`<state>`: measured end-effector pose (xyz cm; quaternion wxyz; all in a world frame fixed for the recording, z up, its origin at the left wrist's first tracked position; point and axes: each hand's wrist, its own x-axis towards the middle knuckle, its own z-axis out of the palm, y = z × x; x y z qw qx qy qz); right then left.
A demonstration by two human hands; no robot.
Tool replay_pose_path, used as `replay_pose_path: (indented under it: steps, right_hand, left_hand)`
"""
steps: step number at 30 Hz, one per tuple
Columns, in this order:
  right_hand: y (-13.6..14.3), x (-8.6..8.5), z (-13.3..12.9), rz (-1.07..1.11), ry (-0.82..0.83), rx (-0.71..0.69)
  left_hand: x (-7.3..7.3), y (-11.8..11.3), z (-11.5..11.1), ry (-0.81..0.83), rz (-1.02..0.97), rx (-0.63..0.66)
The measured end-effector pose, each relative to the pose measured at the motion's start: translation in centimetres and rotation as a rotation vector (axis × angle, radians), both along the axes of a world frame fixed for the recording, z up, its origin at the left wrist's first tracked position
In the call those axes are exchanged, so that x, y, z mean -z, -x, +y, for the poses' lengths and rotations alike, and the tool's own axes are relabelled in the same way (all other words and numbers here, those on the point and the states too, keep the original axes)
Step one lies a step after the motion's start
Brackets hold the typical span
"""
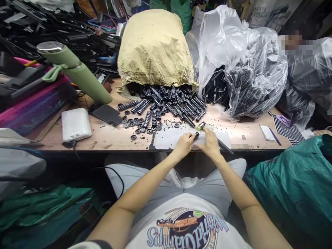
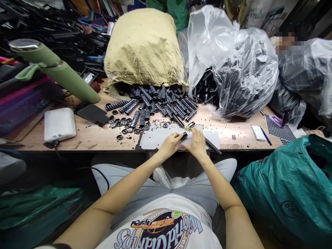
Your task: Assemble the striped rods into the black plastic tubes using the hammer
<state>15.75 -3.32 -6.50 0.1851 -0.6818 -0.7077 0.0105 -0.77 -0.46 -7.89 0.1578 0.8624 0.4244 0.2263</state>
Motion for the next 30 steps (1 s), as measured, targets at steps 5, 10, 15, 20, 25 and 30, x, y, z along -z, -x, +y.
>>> replay_pose_path:
  steps: [5,10,15,20,25,30]
  right_hand:
    - [-4.4,-2.8,-1.6,-0.137,0.241,0.310]
    - [-3.0,-3.6,-5.2,0.106,0.138,0.243]
    - [-0.9,-4.4,-6.2,-0.034,0.325,0.219]
    - [1.5,-6.5,-6.2,0.126,0.089,0.094]
    - [4.5,-5.3,-5.7,-0.101,0.397,-0.114]
    - [1.7,-5.0,-4.3,-0.083,0.340,0.117]
  left_hand:
    - [-0.8,1.6,0.0,-0.151,0.170,0.035]
    - [-0.7,1.7,-0.1,-0.166,0.155,0.036]
    - [-0.3,0.7,-0.8,-0.154,0.230,0.003]
    - [0.8,-1.7,-2.3,-0.185,0.242,-0.018]
    - [1.1,-2.0,-1.5,-0.140,0.211,0.010]
    - [-1.0,-1.8,-0.6,0.002,0.231,-0.009]
